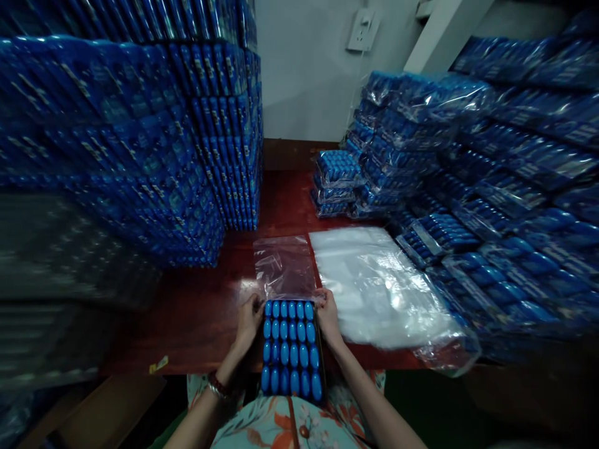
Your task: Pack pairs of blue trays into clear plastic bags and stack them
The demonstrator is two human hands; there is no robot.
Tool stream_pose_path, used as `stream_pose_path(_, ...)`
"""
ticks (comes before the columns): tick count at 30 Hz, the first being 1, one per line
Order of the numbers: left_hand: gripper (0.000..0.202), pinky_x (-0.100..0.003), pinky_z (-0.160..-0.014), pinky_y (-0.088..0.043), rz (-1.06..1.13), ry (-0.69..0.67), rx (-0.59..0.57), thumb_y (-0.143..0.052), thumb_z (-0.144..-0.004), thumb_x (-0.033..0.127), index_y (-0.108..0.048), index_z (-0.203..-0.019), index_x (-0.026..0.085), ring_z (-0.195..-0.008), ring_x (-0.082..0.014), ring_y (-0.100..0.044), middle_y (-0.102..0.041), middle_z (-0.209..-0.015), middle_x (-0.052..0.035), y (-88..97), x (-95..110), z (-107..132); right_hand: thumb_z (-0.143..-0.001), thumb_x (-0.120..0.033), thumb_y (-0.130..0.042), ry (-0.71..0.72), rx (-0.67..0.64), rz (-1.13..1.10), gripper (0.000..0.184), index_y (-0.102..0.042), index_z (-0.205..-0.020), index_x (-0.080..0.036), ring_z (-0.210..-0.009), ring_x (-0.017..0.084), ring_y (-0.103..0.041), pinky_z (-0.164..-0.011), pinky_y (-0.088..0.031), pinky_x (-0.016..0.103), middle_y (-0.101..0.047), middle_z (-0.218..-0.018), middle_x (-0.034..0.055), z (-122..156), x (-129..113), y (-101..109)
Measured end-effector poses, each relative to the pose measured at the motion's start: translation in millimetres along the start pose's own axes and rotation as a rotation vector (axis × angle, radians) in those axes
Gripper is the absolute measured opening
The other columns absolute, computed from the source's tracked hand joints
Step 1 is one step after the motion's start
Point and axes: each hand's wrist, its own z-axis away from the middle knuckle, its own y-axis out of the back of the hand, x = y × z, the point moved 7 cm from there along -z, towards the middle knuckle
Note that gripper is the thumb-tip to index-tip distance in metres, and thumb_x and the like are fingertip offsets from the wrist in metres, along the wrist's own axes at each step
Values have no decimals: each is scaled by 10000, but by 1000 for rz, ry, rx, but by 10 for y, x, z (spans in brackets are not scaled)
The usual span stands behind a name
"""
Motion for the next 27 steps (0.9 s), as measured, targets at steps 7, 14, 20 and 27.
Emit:
stream_pose_path(7,176,-258,-569,-447,155,140,-5,-524,-658,365,-500,-659,191,-558,-147,-542,-541,-528,24,-183,-167,-56,-769,-352,-424,-5,-60,-199,314,-386,-1044,-206,-575,170,-542,-553,-437,283,-578,-698,-3,23,-64,-162)
stream_pose_path(14,281,-283,-629,-466,59,102,4,-501,-751,432,-571,-789,163,-663,-191,-613,-643,-676,-32,-71,-91,200,-758,-333,-413,5,-60,-41,255,-471,-972,-207,-573,172,-549,-555,-418,271,-589,-638,-16,125,-22,-43)
stream_pose_path(20,251,-339,-772,-442,-406,44,-140,-433,-836,328,-631,-877,180,-867,-254,-643,-696,-875,-116,88,84,217,-735,-252,-389,30,-229,233,146,-521,-796,-234,-436,150,-481,-481,-365,254,-447,-477,-66,225,-137,167)
stream_pose_path(27,217,-291,-704,-480,-51,68,-75,-560,-708,374,-616,-791,182,-734,-189,-626,-677,-749,-27,103,86,-187,-755,-402,-502,129,-335,173,331,-557,-1007,-194,-601,140,-508,-606,-417,269,-564,-737,-13,-208,-317,57)
